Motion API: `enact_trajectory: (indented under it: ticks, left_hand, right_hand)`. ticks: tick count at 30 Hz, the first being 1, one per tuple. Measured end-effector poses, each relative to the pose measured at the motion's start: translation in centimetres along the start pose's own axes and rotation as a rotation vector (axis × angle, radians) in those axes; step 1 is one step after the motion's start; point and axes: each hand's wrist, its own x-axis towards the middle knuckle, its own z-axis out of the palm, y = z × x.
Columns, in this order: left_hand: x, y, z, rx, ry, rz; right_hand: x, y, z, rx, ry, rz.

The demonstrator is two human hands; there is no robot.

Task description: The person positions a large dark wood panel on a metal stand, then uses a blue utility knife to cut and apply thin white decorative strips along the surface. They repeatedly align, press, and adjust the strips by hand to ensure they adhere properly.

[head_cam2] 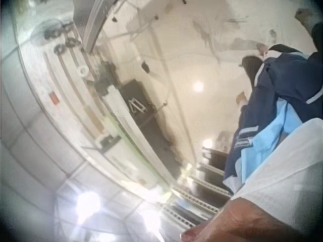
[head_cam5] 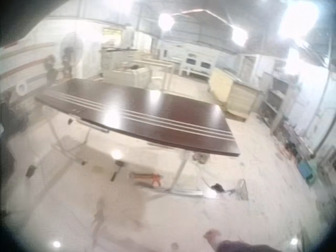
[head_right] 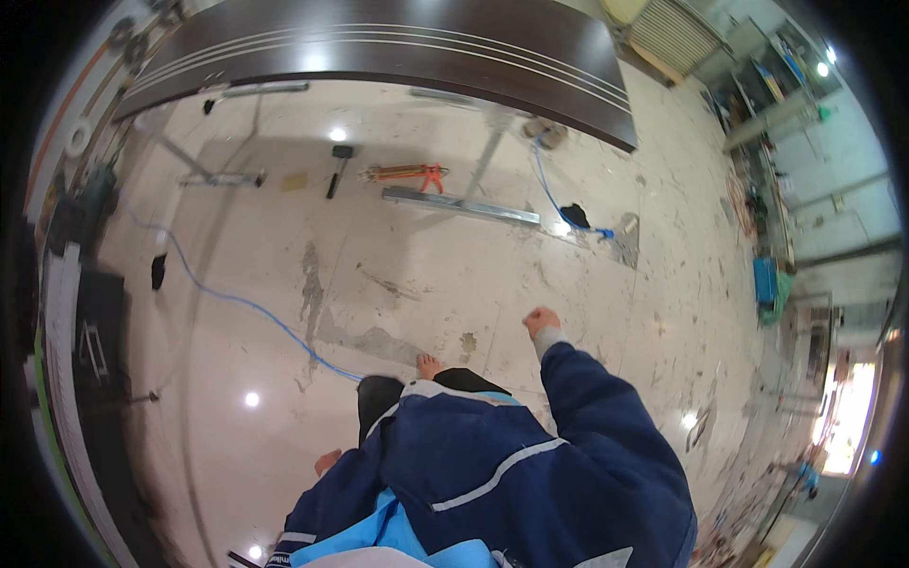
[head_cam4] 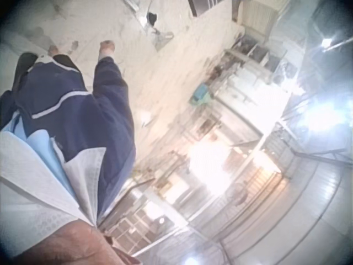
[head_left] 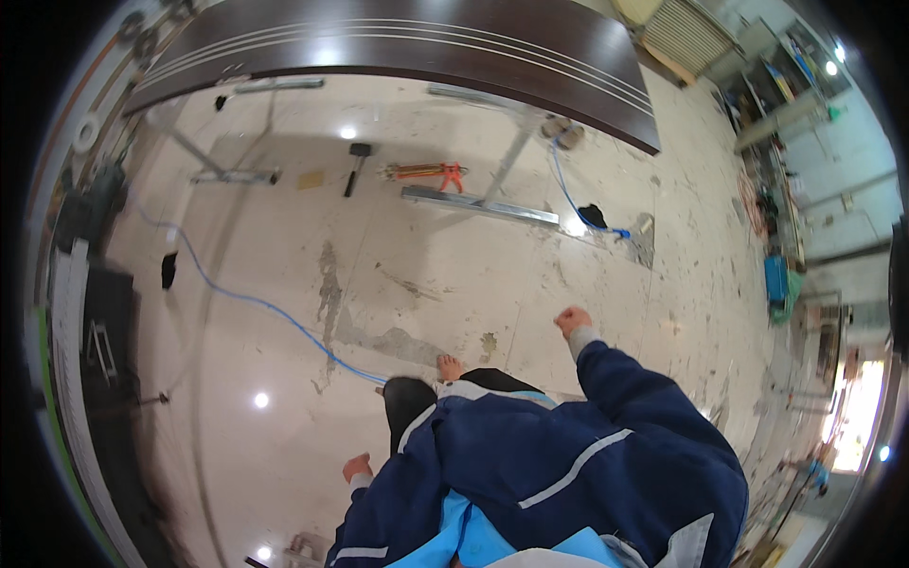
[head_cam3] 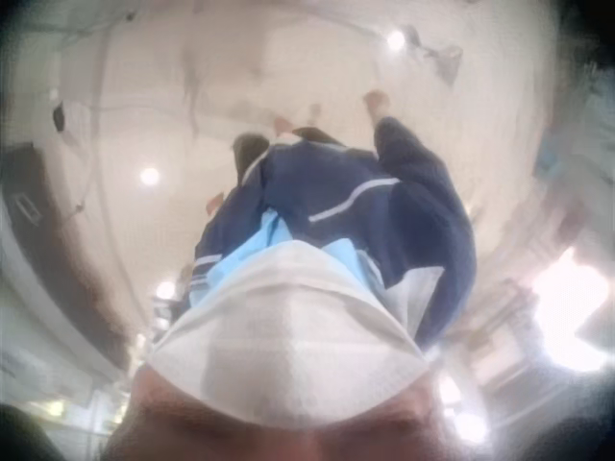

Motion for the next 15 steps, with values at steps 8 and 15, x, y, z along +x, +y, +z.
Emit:
enact_trajectory:
  ticks: [8,15]
  left_hand:
    - [16.2,18.0,-17.4,-0.976,0.327,-0.129]
    - [25.6,42.5,-39.7,-1.757,0.249,0.234]
  right_hand:
    - [13.2,-3.3,-9.6,0.36,0.337,0.156]
    - [19.6,-3.5,-18.2,0.82,0.331,0.276]
